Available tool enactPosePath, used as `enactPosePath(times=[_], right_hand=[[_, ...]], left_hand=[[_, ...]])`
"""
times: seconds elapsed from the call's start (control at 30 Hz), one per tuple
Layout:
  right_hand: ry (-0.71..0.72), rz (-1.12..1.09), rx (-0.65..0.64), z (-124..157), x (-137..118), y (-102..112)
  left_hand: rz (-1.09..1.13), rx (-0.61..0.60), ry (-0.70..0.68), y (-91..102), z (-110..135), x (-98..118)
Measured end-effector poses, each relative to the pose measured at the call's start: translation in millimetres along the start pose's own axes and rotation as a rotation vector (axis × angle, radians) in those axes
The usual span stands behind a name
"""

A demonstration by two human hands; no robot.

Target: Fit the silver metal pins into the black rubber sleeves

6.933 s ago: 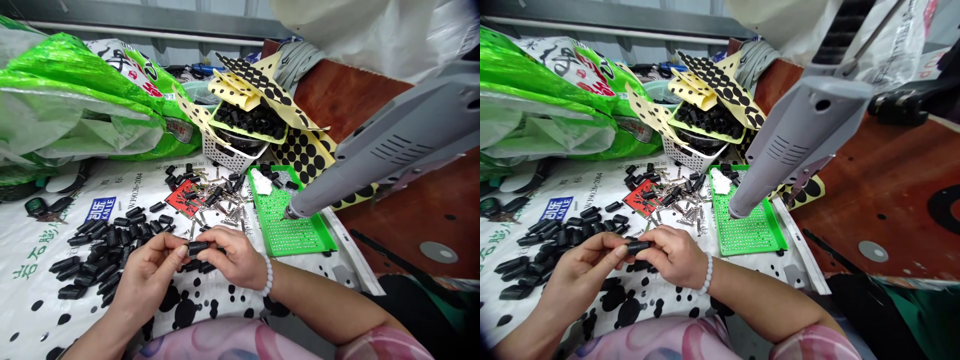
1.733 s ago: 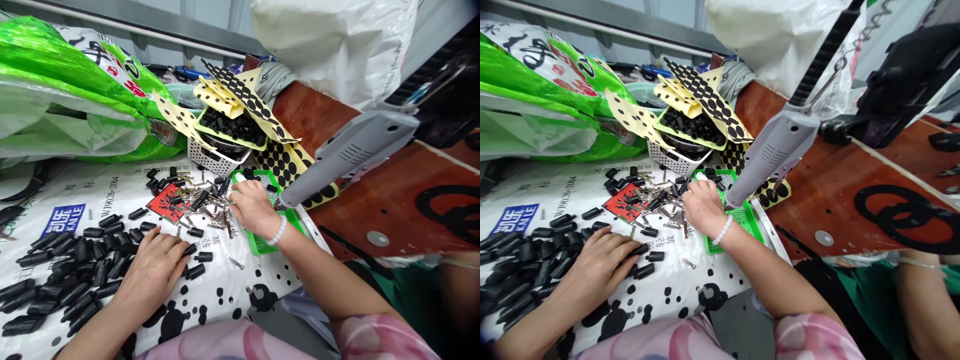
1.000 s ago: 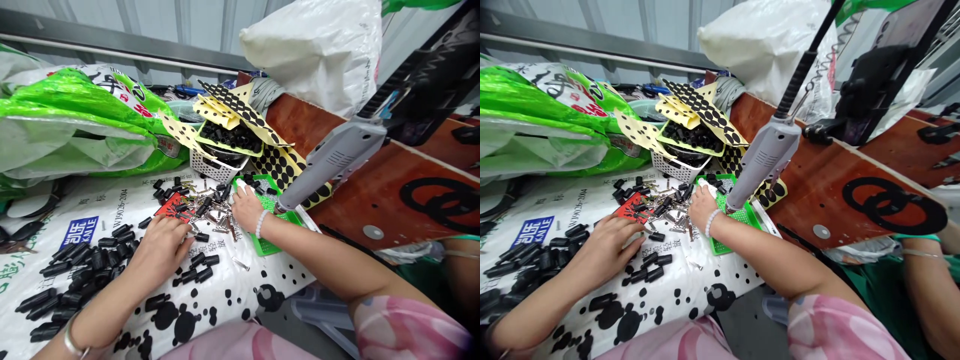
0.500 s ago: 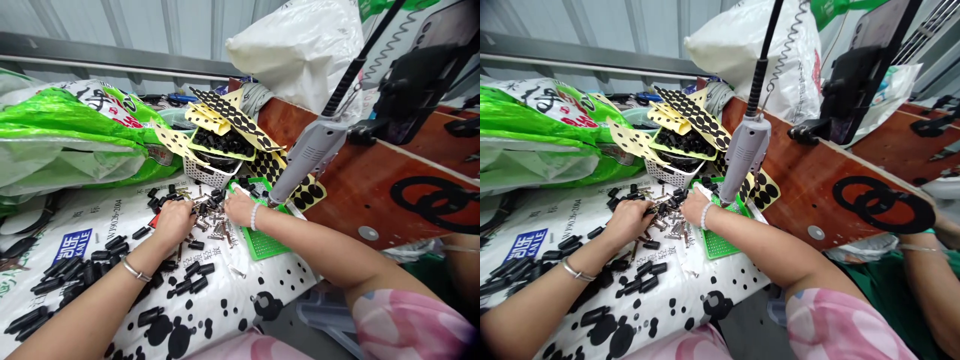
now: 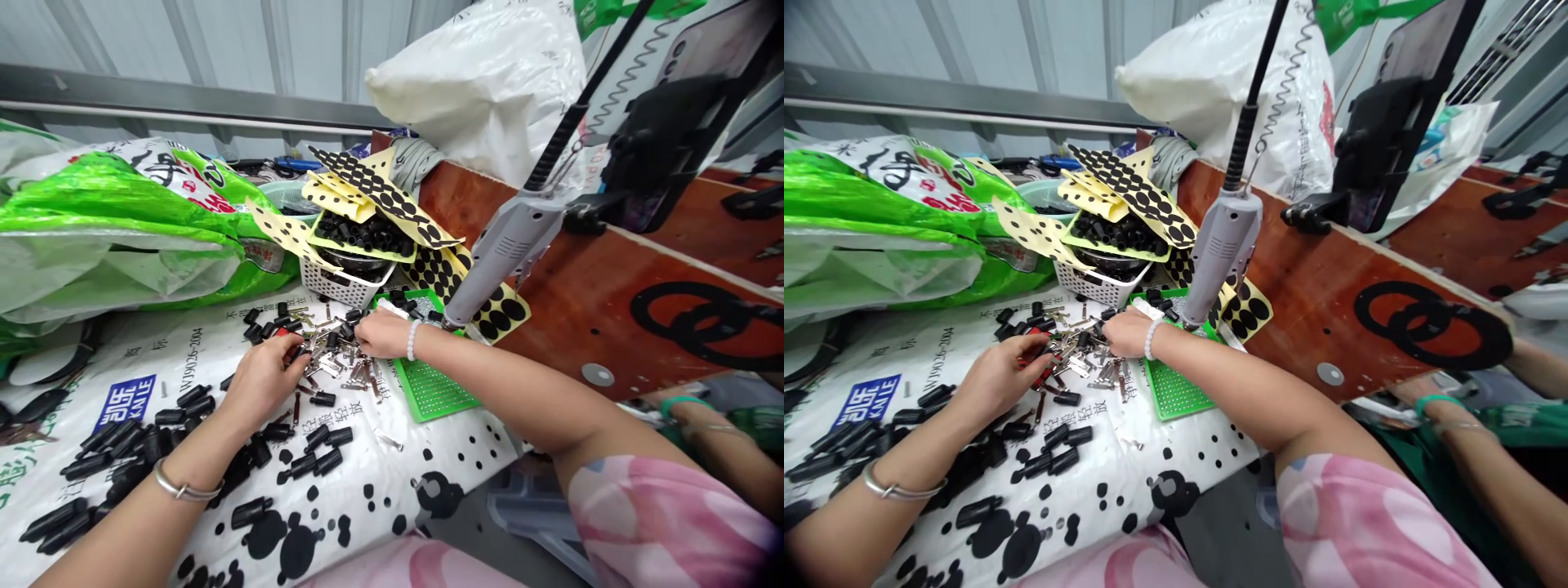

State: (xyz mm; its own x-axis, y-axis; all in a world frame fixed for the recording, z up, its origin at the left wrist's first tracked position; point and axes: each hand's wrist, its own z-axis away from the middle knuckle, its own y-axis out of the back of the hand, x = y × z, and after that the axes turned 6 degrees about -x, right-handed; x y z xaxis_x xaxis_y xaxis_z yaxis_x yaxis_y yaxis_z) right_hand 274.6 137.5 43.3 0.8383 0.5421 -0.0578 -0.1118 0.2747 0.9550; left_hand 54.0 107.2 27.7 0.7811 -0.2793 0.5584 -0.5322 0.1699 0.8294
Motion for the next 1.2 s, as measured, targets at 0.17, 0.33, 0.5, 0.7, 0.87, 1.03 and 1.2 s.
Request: enactPosePath(times=[0.17, 0.33, 0.5, 0.7, 0.87, 1.03, 1.2], right_hand=[[0.044, -0.384, 0.079, 5, -9, -1], [0.091, -0.752, 0.129, 15, -31, -16], [0.138, -1.368, 0.275, 26, -50, -22], [0.268, -0.796, 0.522, 39, -59, -27], [0.388, -0.448, 0.619, 49, -69, -25], [0.423, -0.680, 0.761, 56, -71, -16], [0.327, -0.899, 0.731, 58, -66, -19]], left_hand=[[0.350, -0.047, 0.059, -5.3, 10, -2], [0.704, -0.107, 0.119, -2.9, 28, 14], [1.073, -0.143, 0.235, -6.3, 40, 20], [0.821, -0.077, 0.034, -22.0, 50, 12], [0.674, -0.032, -0.051, -27.7, 55, 12], [0.918, -0.034, 0.040, -21.5, 59, 22], [0.979, -0.035, 0.084, -16.2, 66, 29]])
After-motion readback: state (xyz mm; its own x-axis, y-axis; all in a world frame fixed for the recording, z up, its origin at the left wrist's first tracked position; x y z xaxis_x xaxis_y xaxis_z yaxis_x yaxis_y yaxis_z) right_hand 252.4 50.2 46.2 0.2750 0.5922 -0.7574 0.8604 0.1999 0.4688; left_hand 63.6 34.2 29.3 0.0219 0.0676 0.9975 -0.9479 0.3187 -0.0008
